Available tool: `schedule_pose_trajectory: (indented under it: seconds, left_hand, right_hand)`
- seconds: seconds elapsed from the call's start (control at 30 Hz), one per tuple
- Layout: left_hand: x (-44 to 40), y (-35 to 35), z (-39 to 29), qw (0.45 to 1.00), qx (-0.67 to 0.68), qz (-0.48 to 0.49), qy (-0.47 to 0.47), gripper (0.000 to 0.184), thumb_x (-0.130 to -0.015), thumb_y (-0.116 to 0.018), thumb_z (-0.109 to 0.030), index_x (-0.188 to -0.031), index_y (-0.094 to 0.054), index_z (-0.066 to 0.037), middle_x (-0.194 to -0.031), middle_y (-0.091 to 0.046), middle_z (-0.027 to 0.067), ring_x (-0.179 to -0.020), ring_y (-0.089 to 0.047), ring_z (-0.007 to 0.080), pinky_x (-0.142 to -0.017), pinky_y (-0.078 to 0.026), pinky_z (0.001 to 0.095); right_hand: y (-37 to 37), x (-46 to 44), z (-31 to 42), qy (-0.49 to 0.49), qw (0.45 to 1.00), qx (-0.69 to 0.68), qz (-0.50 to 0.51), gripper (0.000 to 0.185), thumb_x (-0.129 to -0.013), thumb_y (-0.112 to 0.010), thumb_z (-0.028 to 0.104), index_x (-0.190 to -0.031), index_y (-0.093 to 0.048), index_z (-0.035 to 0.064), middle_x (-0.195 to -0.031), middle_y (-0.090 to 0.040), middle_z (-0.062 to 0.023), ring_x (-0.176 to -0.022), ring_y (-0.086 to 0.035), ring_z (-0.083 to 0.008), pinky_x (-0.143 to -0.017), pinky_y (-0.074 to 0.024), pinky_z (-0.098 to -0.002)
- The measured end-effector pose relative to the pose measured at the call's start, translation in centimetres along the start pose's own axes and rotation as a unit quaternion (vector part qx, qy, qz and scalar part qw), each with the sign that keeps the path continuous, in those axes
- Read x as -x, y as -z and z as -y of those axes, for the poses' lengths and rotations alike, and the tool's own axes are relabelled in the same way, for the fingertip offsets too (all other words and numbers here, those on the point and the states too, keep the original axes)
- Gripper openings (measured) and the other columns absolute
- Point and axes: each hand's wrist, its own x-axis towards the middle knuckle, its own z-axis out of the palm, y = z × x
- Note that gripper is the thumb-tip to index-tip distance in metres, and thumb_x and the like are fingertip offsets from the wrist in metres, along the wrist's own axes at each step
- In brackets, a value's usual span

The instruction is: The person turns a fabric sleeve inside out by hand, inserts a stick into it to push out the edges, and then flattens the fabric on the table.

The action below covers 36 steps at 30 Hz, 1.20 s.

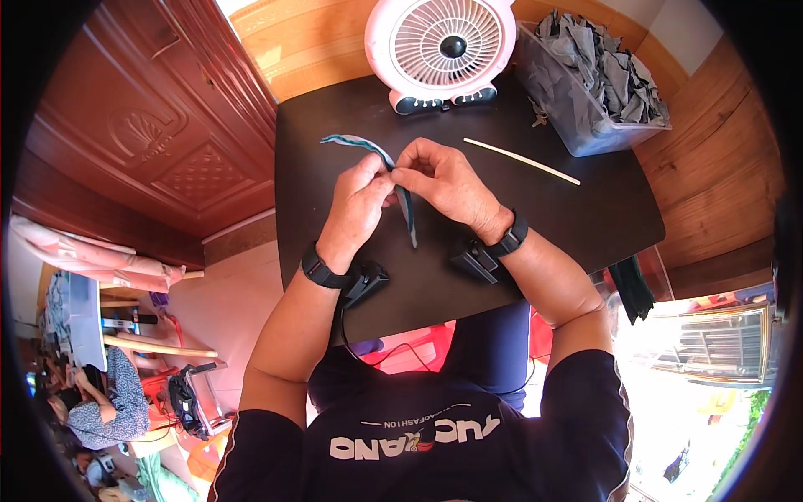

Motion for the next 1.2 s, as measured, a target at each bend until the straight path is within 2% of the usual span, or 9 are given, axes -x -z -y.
schedule_pose_trajectory:
  seconds: [0.07,0.17,0.27,0.47,0.57,0.8,1.0,1.1,1.2]
  left_hand:
    - [-0.1,0.3,-0.3,0.999,-0.033,0.023,0.016,0.014,-0.089,-0.051,-0.014,-0.088,-0.056,-0.001,-0.077,-0.058,0.0058,-0.07,-0.058,0.0131,-0.065,-0.046,0.0256]
    - [0.0,0.2,-0.2,0.999,-0.041,0.024,0.027,0.014,-0.089,-0.051,-0.013,-0.089,-0.057,0.0,-0.076,-0.058,0.0059,-0.07,-0.057,0.0132,-0.065,-0.046,0.0256]
    - [-0.2,0.2,0.4,1.0,0.001,0.004,0.029,0.011,-0.086,-0.054,-0.011,-0.087,-0.055,0.0,-0.073,-0.055,0.0042,-0.062,-0.056,0.0116,-0.058,-0.048,0.0245]
    - [-0.2,0.6,0.1,0.991,0.086,0.005,0.1,0.015,-0.086,-0.052,-0.015,-0.088,-0.058,-0.002,-0.072,-0.056,0.0052,-0.061,-0.058,0.0159,-0.057,-0.047,0.026]
    - [-0.2,0.9,0.0,0.987,0.116,-0.007,0.11,0.013,-0.086,-0.052,-0.015,-0.085,-0.057,-0.003,-0.072,-0.056,0.005,-0.062,-0.058,0.0155,-0.058,-0.046,0.0255]
    - [-0.5,0.1,0.9,0.99,0.102,-0.093,0.021,0.01,-0.085,-0.053,-0.01,-0.084,-0.057,-0.001,-0.071,-0.057,0.0044,-0.061,-0.055,0.0111,-0.054,-0.045,0.0238]
    - [-0.1,0.0,1.0,0.992,0.103,-0.072,0.02,0.01,-0.086,-0.054,-0.012,-0.084,-0.057,-0.002,-0.075,-0.057,0.0026,-0.064,-0.055,0.01,-0.056,-0.044,0.0231]
    - [-0.3,0.3,0.8,0.993,0.099,-0.056,-0.007,0.009,-0.086,-0.055,-0.012,-0.089,-0.058,-0.004,-0.081,-0.057,0.002,-0.071,-0.056,0.0109,-0.063,-0.045,0.0243]
    - [-0.2,-0.3,0.0,0.976,0.13,-0.175,-0.029,0.014,-0.088,-0.055,-0.016,-0.096,-0.057,-0.006,-0.09,-0.059,0.0019,-0.085,-0.057,0.0131,-0.074,-0.044,0.0281]
  right_hand:
    - [0.5,-0.1,-0.1,0.013,0.999,0.035,0.0,0.011,-0.087,-0.066,0.009,-0.09,-0.059,0.0008,-0.078,-0.06,0.0017,-0.073,-0.055,-0.0041,-0.066,-0.0469,-0.0211]
    - [0.4,-0.1,-0.1,0.044,0.993,0.106,-0.029,0.015,-0.083,-0.067,0.011,-0.089,-0.059,-0.0002,-0.072,-0.066,-0.0079,-0.066,-0.063,-0.0134,-0.063,-0.0516,-0.0291]
    - [-0.1,0.0,-0.3,0.083,0.987,0.124,-0.059,0.009,-0.087,-0.066,0.006,-0.09,-0.058,0.0027,-0.076,-0.058,0.0034,-0.07,-0.053,-0.0029,-0.064,-0.0476,-0.0212]
    - [-0.3,-0.5,-2.1,0.08,0.996,0.006,-0.038,0.01,-0.085,-0.064,-0.002,-0.093,-0.06,0.0021,-0.077,-0.062,-0.0019,-0.072,-0.058,-0.006,-0.066,-0.0497,-0.0236]
    - [-0.6,-0.4,-1.3,0.21,0.966,0.135,-0.061,0.014,-0.082,-0.061,-0.002,-0.093,-0.065,0.0036,-0.082,-0.067,-0.0144,-0.071,-0.067,-0.0256,-0.065,-0.0531,-0.0326]
    - [-1.6,0.7,0.2,0.128,0.973,0.184,-0.056,0.018,-0.079,-0.068,0.009,-0.095,-0.065,0.0008,-0.088,-0.065,-0.0169,-0.076,-0.066,-0.0314,-0.068,-0.0528,-0.0379]
    - [-1.9,0.4,-0.2,0.112,0.966,0.225,-0.066,0.019,-0.078,-0.068,0.01,-0.093,-0.063,0.0002,-0.09,-0.065,-0.0187,-0.077,-0.064,-0.036,-0.071,-0.0518,-0.0409]
    - [-1.6,0.1,-0.8,0.13,0.968,0.199,-0.082,0.02,-0.079,-0.069,0.01,-0.096,-0.062,-0.0006,-0.086,-0.065,-0.0157,-0.073,-0.065,-0.0297,-0.068,-0.0518,-0.0363]
    - [-1.4,0.0,-1.5,0.113,0.99,0.048,-0.073,0.015,-0.085,-0.065,0.007,-0.099,-0.063,0.001,-0.083,-0.066,-0.0069,-0.072,-0.063,-0.0161,-0.067,-0.0506,-0.0298]
